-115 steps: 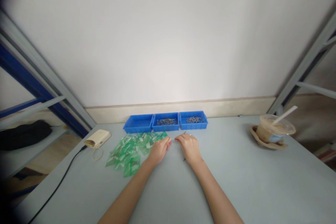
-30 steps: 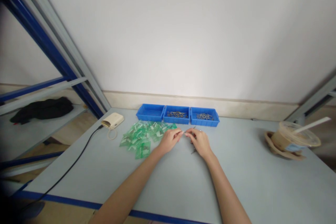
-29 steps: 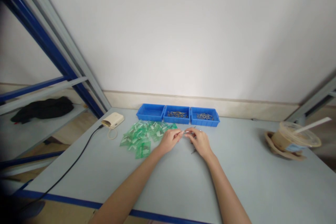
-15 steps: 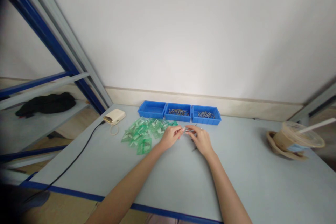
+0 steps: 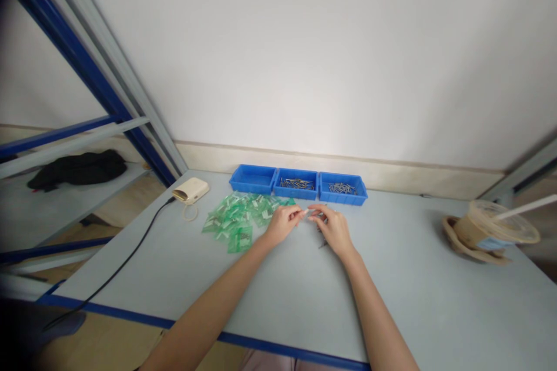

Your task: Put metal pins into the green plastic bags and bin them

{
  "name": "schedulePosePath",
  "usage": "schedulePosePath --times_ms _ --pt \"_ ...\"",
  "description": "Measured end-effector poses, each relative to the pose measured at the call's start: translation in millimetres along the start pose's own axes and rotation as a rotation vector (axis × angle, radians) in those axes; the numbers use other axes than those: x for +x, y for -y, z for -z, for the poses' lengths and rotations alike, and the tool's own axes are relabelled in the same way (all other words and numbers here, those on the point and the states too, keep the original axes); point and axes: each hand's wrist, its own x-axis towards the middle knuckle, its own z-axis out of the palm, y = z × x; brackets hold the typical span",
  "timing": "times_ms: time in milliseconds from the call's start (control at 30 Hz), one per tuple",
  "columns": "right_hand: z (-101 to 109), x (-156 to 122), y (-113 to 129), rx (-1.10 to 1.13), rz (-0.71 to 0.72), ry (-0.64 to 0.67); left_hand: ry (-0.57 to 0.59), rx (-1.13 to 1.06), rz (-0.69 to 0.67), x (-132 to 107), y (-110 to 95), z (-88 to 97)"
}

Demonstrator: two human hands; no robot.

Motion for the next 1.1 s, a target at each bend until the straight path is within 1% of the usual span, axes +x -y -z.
schedulePosePath --times_ms 133,200,300,367,433,500,567,633,667,767,833,867,933,1000,1100 --pt "-4 1 -2 0.013 0.016 0.022 -0.016 -0.022 0.029 1 3 -0.3" --pt "-6 8 0 -0.013 0.027 0.034 -0.046 -0.025 0.074 2 6 1.0" --pt "-8 37 10 -0.077 0.061 0.0 -0.133 -0.008 0.225 4 10 2.4" --pt "-7 63 20 -0.114 0.052 -0.04 -0.152 0.021 0.303 5 12 1.9" --pt "-3 86 29 -0.215 -0.005 -0.091 -0.123 0.075 0.294 4 11 0.9" --pt "5 97 36 -0.393 0.008 -0.151 -0.082 0.14 0.238 2 10 0.6" --pt "16 92 37 -0.525 0.029 -0.226 -0.059 0.194 0.196 1 8 1.1" --pt "28 75 31 -0.567 0.003 -0.272 -0.049 0.233 0.183 1 7 1.5" --pt "33 63 26 -0.564 -0.015 -0.243 -0.045 0.247 0.179 1 7 1.4" --pt "44 30 2 -0.557 -0.103 -0.035 -0.016 0.281 0.145 3 7 -0.5" --pt "47 15 -13 -0.575 -0.161 0.067 0.009 0.311 0.106 4 6 -2.0" --pt "46 10 -20 -0.577 -0.185 0.094 0.02 0.325 0.09 4 5 -2.4" --pt "44 7 -27 -0.555 -0.22 0.12 0.04 0.353 0.071 3 4 -2.2" --pt "40 9 -29 -0.512 -0.23 0.13 0.061 0.378 0.075 2 3 -1.0" --pt "31 16 -25 -0.417 -0.202 0.08 0.065 0.392 0.065 1 5 1.0"
